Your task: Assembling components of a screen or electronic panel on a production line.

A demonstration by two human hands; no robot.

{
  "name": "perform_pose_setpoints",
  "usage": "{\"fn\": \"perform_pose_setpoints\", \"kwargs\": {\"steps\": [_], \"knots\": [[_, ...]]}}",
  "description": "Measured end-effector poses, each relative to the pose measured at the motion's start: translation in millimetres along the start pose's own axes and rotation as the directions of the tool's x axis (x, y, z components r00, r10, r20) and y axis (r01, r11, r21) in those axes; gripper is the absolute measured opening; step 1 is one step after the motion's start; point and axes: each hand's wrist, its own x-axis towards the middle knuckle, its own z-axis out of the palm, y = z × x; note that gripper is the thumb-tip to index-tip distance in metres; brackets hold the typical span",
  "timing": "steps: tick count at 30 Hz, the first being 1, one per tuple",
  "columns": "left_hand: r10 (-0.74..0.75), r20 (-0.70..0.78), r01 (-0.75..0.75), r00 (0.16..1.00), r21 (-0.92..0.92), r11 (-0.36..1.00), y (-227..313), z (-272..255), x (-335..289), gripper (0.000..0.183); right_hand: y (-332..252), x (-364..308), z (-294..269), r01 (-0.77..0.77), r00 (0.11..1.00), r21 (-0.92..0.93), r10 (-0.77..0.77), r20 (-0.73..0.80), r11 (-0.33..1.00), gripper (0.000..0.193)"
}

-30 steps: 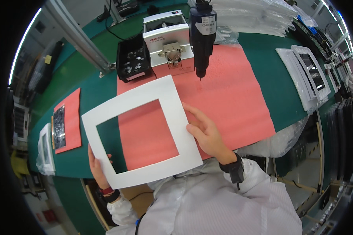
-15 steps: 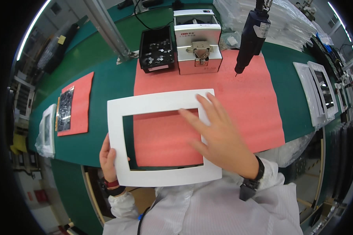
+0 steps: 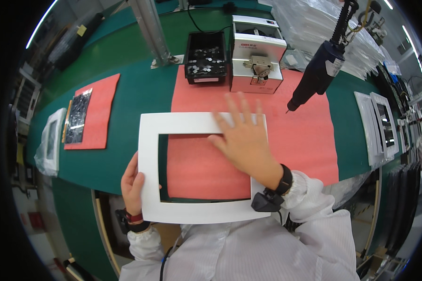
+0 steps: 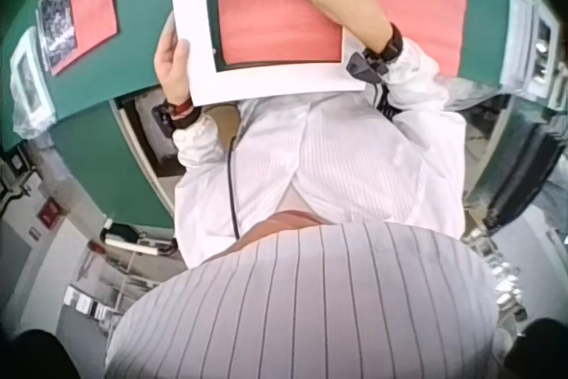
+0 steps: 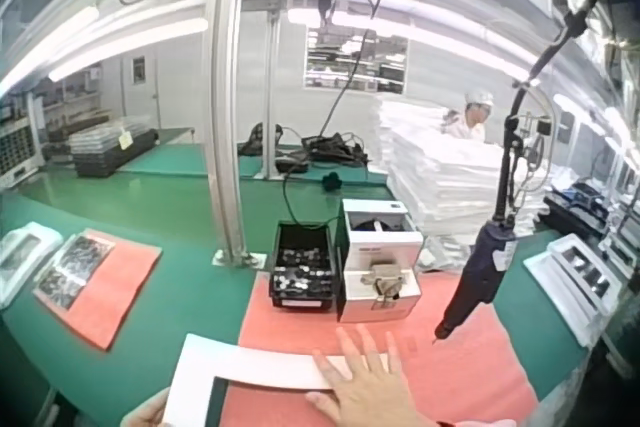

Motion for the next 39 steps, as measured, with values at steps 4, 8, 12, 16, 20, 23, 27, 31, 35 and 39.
{"fn": "perform_pose_setpoints", "kwargs": {"steps": [4,8,12,16,20,23,27,31,35,39], "knots": [[-0.006,0.009,0.006,1.000,0.017,1.000,0,4,2,0.056,0,-3,-13,-0.092,0.996,0.008,0.091,0.020,0.996,0.065],[0.009,-0.091,-0.002,0.996,0.074,0.997,2,11,1,0.053,-19,-7,-6,0.157,0.985,0.218,-0.169,0.037,0.963,0.066],[0.059,-0.087,-0.047,0.994,0.130,0.990,-3,10,3,0.052,28,-28,-7,-0.113,0.993,0.029,0.112,0.029,0.993,0.060],[0.056,-0.112,-0.040,0.992,0.139,0.989,1,5,-3,0.052,51,-77,-33,-0.312,0.947,0.354,0.318,0.042,0.882,0.042],[0.011,-0.120,0.006,0.993,0.138,0.990,-1,17,3,0.054,42,-121,-41,-0.478,0.875,0.519,0.440,0.205,0.709,0.033],[0.022,-0.062,-0.019,0.998,0.051,0.999,1,16,7,0.055,32,-132,-31,-0.391,0.917,0.473,0.379,0.126,0.790,0.033],[0.076,-0.010,-0.077,0.997,-0.008,0.997,4,6,-2,0.058,17,-125,-31,-0.420,0.885,0.644,0.447,0.133,0.640,0.034],[0.153,-0.224,-0.145,0.962,0.054,0.988,32,3,-19,0.062,17,-118,-49,-0.227,0.882,0.940,0.463,0.088,0.254,0.040],[0.215,-0.215,-0.210,0.953,0.044,0.977,65,-6,-35,0.064,23,-82,-73,0.092,0.927,0.862,0.273,-0.257,0.498,0.050],[0.100,-0.132,-0.106,0.986,-0.033,0.994,95,-14,-40,0.061,24,-51,-84,0.340,0.848,0.509,-0.024,-0.529,0.791,0.060]]}}
